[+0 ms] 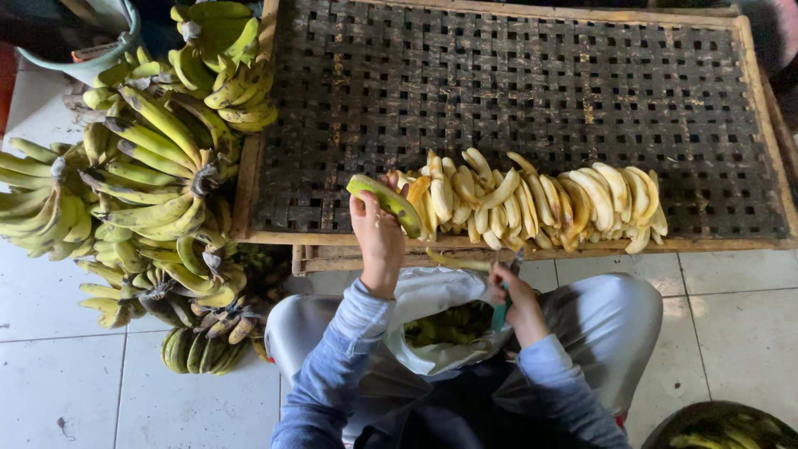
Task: The person sits at a slatted wooden table and peels bananas one at a time, using a small paring knife to score the peel and by hand to strip it off. Peeled bananas are laid in a row on the table while discarded peels are dropped into a plastic bag between the person's legs.
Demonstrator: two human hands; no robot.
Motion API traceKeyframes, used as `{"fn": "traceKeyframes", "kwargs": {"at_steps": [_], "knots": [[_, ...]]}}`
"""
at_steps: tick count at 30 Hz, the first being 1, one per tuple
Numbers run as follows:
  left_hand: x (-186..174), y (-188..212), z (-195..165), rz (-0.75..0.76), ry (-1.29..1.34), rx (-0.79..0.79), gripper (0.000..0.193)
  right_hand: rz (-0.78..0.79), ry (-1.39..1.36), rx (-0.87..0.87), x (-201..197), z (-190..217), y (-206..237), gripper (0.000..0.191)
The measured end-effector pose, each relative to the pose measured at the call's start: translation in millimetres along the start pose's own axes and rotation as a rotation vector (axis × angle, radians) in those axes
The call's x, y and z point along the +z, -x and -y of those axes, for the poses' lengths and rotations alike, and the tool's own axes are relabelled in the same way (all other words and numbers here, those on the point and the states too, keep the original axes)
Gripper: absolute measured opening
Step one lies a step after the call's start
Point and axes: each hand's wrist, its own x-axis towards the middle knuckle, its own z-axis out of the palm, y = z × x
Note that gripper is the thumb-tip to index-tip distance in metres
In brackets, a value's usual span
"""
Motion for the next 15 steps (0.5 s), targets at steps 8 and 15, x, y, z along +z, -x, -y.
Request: {"fn": "traceKeyframes", "kwargs": {"at_steps": [8, 15], "knots": [[-32, -15, 18, -0.061, 0.111, -0.329, 0.055, 0.091, 2.068, -0.236, -21, -46, 24, 0.034], [-17, 15, 46, -0.089, -0.078, -0.431, 0.054, -0.073, 1.070, -1.134, 61, 17, 33, 0.025]]}}
